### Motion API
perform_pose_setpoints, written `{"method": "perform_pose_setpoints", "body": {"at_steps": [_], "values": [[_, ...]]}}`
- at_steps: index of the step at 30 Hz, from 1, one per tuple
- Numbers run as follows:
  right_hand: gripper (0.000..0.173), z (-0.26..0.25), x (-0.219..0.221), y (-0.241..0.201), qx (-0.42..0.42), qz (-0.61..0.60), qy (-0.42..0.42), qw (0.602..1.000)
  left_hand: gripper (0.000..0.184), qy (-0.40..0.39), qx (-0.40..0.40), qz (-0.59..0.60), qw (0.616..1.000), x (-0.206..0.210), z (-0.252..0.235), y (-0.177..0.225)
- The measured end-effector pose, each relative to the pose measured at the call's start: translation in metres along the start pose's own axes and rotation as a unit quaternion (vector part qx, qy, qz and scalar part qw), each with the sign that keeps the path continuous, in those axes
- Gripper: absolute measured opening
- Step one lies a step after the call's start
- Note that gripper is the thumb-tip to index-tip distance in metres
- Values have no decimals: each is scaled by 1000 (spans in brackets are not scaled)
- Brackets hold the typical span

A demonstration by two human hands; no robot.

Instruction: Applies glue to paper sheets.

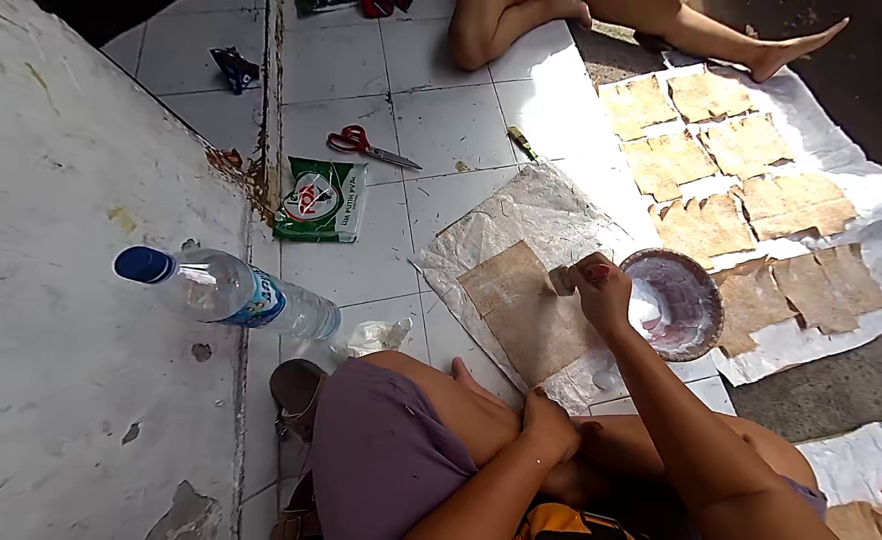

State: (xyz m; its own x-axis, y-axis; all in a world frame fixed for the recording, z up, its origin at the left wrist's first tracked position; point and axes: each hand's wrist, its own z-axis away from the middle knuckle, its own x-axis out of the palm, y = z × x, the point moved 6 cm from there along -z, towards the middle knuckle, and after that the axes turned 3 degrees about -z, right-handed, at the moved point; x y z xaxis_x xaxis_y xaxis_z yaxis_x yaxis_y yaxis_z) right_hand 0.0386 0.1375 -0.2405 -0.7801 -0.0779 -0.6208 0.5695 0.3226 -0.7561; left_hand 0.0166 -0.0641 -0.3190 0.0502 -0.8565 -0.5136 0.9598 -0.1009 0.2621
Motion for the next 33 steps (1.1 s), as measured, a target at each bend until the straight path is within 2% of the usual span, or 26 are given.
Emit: {"method": "perform_pose_setpoints", "body": {"at_steps": [2,4,5,6,8,9,11,13,14,15,17,19,21,23,24,26,28,30,33], "values": [[14,-15,8,0,9,-68,22,997,58,1,3,-3,1000,1,1,1],[12,-27,32,7,54,-187,-21,981,76,4,2,1,1000,1,0,0],[12,-32,41,10,73,-200,-44,976,83,6,-2,7,1000,2,-1,-1],[15,-39,43,11,78,-156,-49,983,86,8,-4,15,1000,2,-2,-3],[20,-56,32,8,78,-50,-18,996,90,9,-6,29,1000,1,-1,-5],[21,-65,27,8,77,-35,12,996,90,12,-5,32,999,1,-2,-5],[17,-78,28,13,91,-105,66,988,88,17,-1,29,999,2,-4,-4],[13,-87,47,23,152,-251,67,953,86,17,4,26,1000,1,-4,-3],[15,-89,56,26,183,-276,53,942,86,17,5,24,1000,0,-5,-2],[17,-93,58,27,192,-232,37,953,86,20,5,24,999,-1,-5,-3],[22,-98,52,16,144,-57,27,988,90,19,-5,27,999,-1,-6,-6],[16,-90,53,3,41,66,31,996,94,15,-11,17,1000,-2,-5,-6],[9,-59,70,-11,-87,118,-25,989,90,9,-13,-1,1000,-2,-4,-3],[8,-23,81,-29,-141,89,-135,977,93,11,-15,-1,1000,-1,-4,-3],[9,-10,75,-36,-133,42,-159,977,95,10,-18,3,1000,-2,-3,-4],[12,4,33,-41,-53,-114,-122,985,94,12,-22,10,1000,-3,-2,-5],[13,15,-27,-31,17,-248,-36,968,89,13,-23,0,1000,-4,-1,-4],[9,21,-96,-12,45,-331,69,940,83,17,-26,-10,999,-6,-3,-3],[8,37,-191,26,55,-345,250,903,85,31,-31,-12,999,-5,-1,-6]]}}
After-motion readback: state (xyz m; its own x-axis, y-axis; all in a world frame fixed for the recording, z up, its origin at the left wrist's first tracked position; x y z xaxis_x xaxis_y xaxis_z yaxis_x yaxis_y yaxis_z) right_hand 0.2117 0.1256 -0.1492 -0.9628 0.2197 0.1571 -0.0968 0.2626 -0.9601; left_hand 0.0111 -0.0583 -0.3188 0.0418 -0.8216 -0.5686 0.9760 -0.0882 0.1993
